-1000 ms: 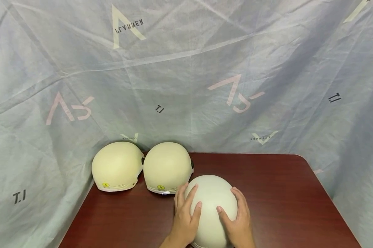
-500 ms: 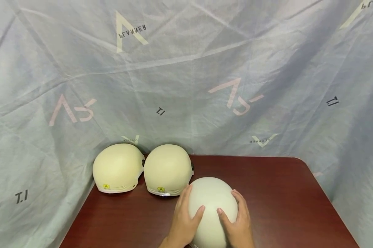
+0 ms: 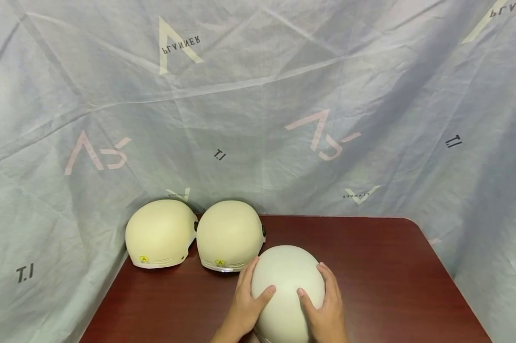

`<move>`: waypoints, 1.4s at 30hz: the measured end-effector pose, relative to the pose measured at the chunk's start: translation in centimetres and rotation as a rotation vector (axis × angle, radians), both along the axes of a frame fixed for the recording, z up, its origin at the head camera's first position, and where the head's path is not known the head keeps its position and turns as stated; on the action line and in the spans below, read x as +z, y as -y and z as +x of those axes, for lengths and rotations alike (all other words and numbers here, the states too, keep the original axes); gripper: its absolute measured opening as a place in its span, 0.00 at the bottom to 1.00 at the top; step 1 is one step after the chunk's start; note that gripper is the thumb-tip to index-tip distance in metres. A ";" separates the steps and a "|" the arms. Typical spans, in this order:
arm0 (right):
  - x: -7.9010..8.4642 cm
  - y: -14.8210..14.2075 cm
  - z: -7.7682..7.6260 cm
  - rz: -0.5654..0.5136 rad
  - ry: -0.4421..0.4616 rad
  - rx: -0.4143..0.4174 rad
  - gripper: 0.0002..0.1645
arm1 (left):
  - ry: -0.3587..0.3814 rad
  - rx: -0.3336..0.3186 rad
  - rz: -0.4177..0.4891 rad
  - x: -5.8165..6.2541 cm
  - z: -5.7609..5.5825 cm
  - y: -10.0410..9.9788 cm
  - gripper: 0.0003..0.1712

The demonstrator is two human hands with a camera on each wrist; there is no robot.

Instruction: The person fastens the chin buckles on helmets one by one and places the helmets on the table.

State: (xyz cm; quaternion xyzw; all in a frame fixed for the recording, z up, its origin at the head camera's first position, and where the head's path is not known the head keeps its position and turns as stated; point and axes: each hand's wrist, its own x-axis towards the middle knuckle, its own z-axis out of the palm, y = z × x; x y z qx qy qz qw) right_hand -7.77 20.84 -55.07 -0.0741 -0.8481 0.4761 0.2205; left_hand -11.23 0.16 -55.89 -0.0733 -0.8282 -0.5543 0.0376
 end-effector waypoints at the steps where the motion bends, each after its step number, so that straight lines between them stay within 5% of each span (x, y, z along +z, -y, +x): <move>1: 0.0 0.0 0.0 -0.004 -0.005 0.002 0.45 | 0.004 -0.005 0.004 0.0 0.0 0.0 0.50; 9: 0.0 -0.7 0.2 0.071 -0.034 0.018 0.45 | 0.019 0.046 0.102 0.3 0.2 -0.5 0.50; 15: 0.6 -1.3 0.3 0.230 -0.132 0.124 0.52 | -0.012 0.104 0.168 0.2 0.3 -0.9 0.44; 20: 1.7 -1.1 -0.1 0.415 -0.146 0.205 0.57 | -0.108 0.133 0.206 0.6 0.4 -1.0 0.35; 25: 2.5 -0.5 -0.5 0.527 -0.156 0.227 0.60 | -0.209 0.094 0.199 1.3 0.1 -1.2 0.29; 34: 3.0 -0.4 -0.7 0.552 -0.195 0.223 0.60 | -0.065 0.062 0.176 1.0 -0.5 -0.9 0.38; 42: 2.9 -0.5 -0.8 0.537 -0.168 0.225 0.60 | -0.011 0.045 0.237 0.5 -1.1 -0.7 0.39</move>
